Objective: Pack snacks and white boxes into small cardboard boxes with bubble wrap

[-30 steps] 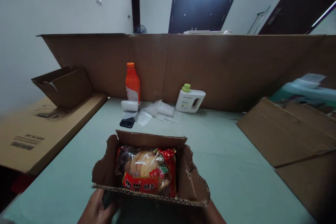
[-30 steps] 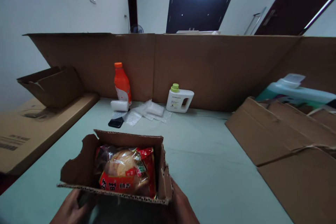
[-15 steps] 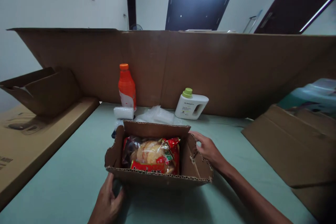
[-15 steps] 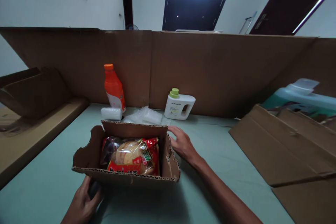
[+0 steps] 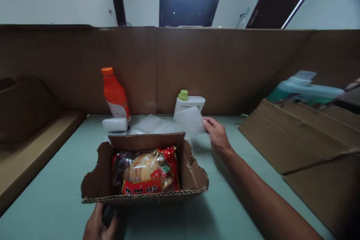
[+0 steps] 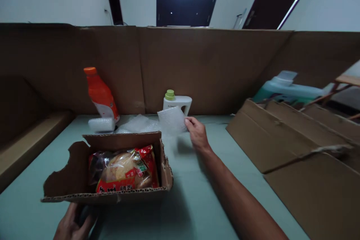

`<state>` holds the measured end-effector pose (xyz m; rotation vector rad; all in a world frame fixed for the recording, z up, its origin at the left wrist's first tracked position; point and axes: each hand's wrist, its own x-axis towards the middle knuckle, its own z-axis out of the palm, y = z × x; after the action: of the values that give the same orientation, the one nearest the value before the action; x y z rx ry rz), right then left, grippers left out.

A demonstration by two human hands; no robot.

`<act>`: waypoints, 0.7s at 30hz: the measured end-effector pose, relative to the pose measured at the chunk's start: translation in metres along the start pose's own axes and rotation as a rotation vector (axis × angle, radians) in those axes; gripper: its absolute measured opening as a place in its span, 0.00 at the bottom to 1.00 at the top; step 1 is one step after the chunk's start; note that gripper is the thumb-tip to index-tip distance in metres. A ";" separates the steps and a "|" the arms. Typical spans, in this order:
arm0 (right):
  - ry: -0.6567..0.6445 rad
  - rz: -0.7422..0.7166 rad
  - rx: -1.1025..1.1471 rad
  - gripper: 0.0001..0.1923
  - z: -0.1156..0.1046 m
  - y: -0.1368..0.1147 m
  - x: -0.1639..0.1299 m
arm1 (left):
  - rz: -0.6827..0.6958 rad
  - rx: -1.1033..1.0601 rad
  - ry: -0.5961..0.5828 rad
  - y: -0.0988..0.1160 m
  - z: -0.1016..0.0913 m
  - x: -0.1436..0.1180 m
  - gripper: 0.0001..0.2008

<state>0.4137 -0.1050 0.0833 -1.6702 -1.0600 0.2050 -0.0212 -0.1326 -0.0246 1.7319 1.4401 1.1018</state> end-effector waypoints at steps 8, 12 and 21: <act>0.129 0.205 -0.130 0.20 -0.109 -0.006 -0.109 | 0.012 0.013 -0.185 0.004 -0.015 0.015 0.23; 0.064 0.017 -0.120 0.13 -0.097 -0.044 -0.149 | -0.016 -0.039 -0.175 0.019 -0.018 0.020 0.24; -0.475 -0.045 0.086 0.26 -0.009 -0.071 -0.167 | -0.053 -0.071 -0.266 0.044 -0.026 0.027 0.26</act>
<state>0.2834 -0.2315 0.0861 -1.5538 -1.4160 0.6323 -0.0231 -0.1167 0.0306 1.7075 1.2594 0.8478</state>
